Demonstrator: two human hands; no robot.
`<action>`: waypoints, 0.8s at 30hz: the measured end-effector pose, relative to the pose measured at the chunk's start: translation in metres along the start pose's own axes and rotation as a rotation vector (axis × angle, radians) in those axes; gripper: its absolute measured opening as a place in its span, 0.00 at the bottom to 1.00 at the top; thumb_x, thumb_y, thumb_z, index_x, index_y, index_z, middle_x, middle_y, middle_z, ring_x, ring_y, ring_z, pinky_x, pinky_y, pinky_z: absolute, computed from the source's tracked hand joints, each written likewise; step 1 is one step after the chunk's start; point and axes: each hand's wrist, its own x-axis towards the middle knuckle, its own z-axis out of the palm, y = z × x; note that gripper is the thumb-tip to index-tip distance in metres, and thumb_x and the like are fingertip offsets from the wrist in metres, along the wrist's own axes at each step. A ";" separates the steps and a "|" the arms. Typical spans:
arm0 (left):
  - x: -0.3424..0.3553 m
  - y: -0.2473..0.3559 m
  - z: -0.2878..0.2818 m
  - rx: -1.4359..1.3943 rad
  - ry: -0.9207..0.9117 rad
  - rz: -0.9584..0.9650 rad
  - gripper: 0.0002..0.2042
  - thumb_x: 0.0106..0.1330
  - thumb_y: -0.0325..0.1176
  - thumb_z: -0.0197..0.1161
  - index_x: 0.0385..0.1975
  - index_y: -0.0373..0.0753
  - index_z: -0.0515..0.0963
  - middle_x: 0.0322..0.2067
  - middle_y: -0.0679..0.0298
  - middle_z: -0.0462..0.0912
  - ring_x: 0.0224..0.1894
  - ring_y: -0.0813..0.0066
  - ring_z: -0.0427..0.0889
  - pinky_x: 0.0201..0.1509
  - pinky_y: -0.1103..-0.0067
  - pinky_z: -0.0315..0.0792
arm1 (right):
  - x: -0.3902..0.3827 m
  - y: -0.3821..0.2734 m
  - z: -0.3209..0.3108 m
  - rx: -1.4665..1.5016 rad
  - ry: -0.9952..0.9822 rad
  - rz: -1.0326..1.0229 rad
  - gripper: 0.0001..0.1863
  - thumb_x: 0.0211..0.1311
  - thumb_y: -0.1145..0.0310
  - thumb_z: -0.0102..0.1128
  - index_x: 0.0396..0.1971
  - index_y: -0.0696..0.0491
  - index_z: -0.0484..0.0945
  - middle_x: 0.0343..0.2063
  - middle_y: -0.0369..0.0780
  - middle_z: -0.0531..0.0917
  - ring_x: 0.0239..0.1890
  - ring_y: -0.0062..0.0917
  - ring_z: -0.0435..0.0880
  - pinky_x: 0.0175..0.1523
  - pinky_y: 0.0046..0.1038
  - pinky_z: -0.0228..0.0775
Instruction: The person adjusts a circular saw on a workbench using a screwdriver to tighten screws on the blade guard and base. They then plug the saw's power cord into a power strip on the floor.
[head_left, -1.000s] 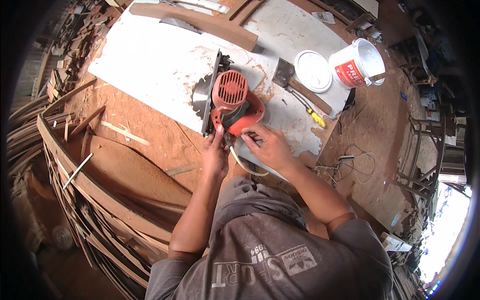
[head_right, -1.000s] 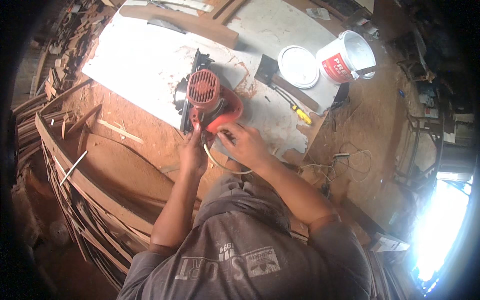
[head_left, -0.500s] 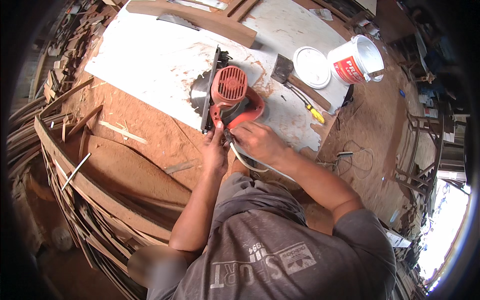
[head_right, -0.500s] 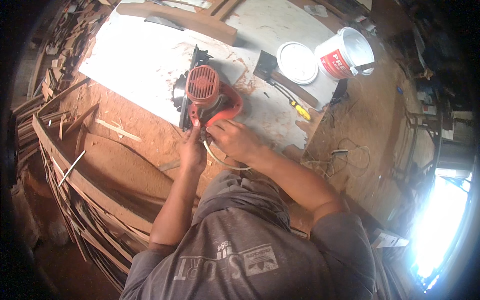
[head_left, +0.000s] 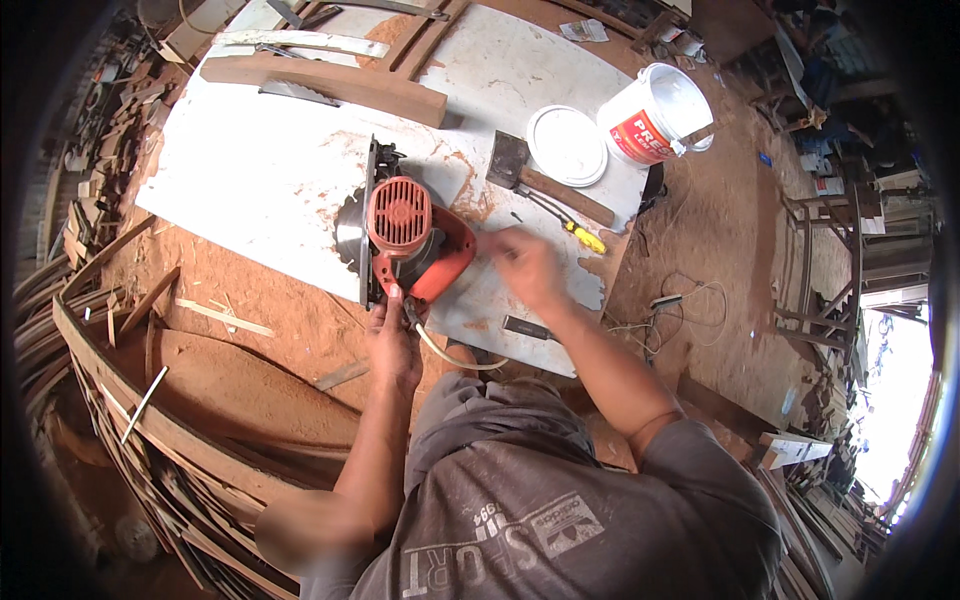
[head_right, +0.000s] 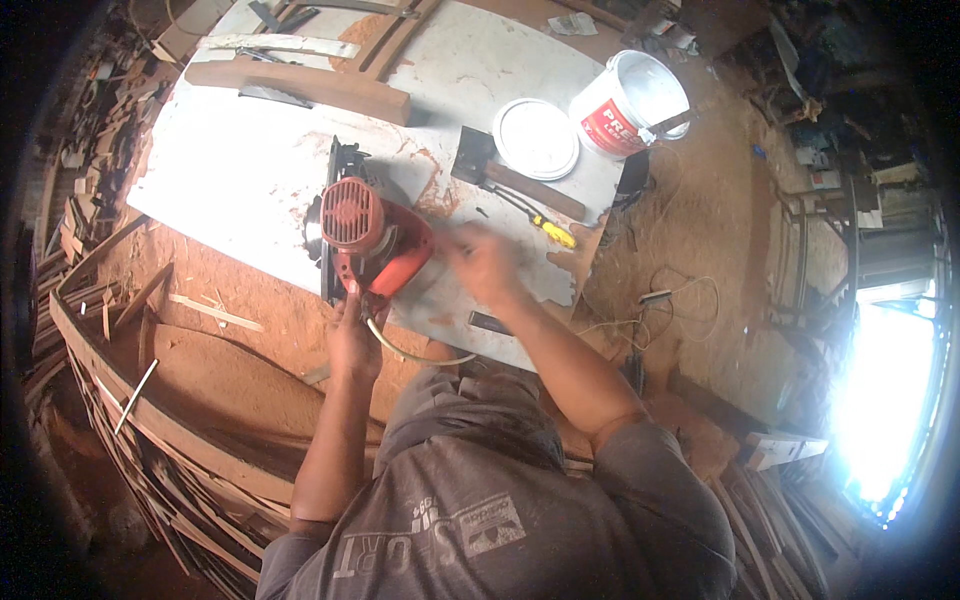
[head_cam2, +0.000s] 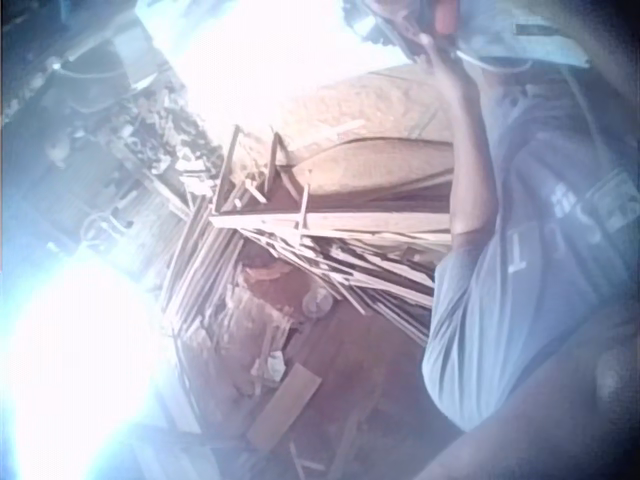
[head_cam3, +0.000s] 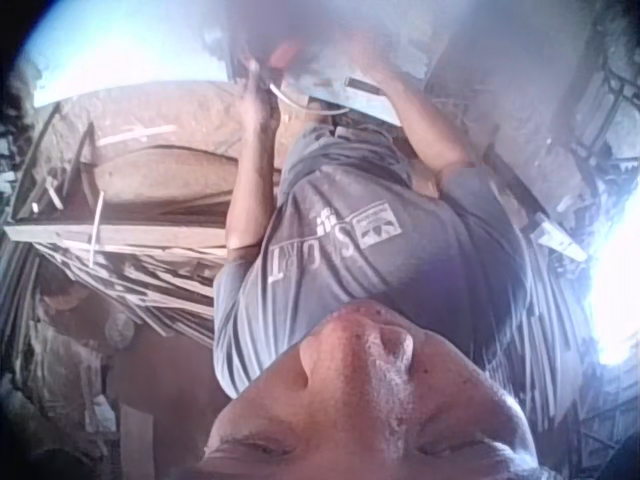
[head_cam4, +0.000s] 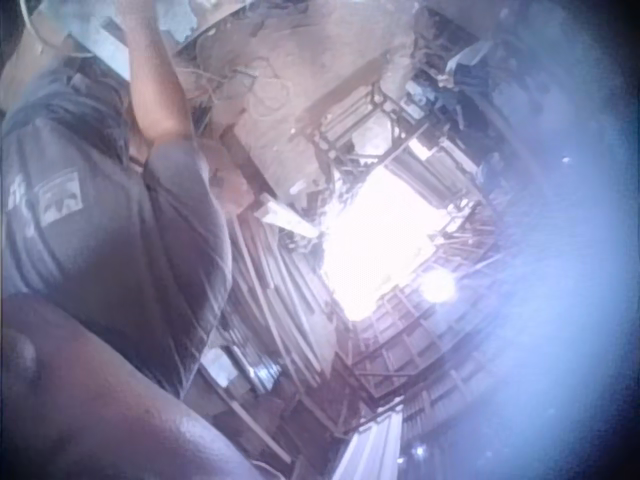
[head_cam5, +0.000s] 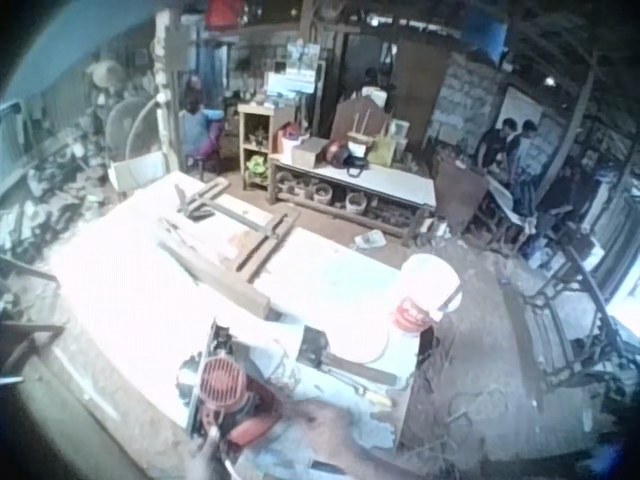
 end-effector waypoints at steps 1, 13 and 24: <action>0.000 0.000 0.000 0.006 -0.013 0.020 0.12 0.79 0.38 0.66 0.50 0.37 0.76 0.40 0.63 0.85 0.41 0.72 0.86 0.52 0.71 0.82 | 0.012 0.024 -0.008 -0.106 0.160 0.050 0.14 0.68 0.62 0.71 0.46 0.55 0.90 0.43 0.48 0.91 0.48 0.46 0.89 0.51 0.42 0.82; 0.012 -0.011 -0.011 -0.049 -0.098 0.079 0.14 0.79 0.36 0.65 0.59 0.41 0.76 0.48 0.65 0.86 0.45 0.74 0.85 0.52 0.69 0.83 | 0.047 0.047 -0.008 0.286 -0.020 0.400 0.11 0.75 0.68 0.68 0.47 0.61 0.87 0.33 0.38 0.88 0.36 0.17 0.87 0.43 0.24 0.82; 0.009 -0.014 -0.004 -0.070 -0.097 0.076 0.16 0.81 0.36 0.62 0.64 0.44 0.74 0.53 0.63 0.86 0.53 0.73 0.85 0.58 0.66 0.82 | 0.012 0.001 0.008 0.359 -0.107 0.211 0.11 0.74 0.76 0.67 0.51 0.64 0.85 0.41 0.39 0.91 0.41 0.17 0.88 0.49 0.22 0.83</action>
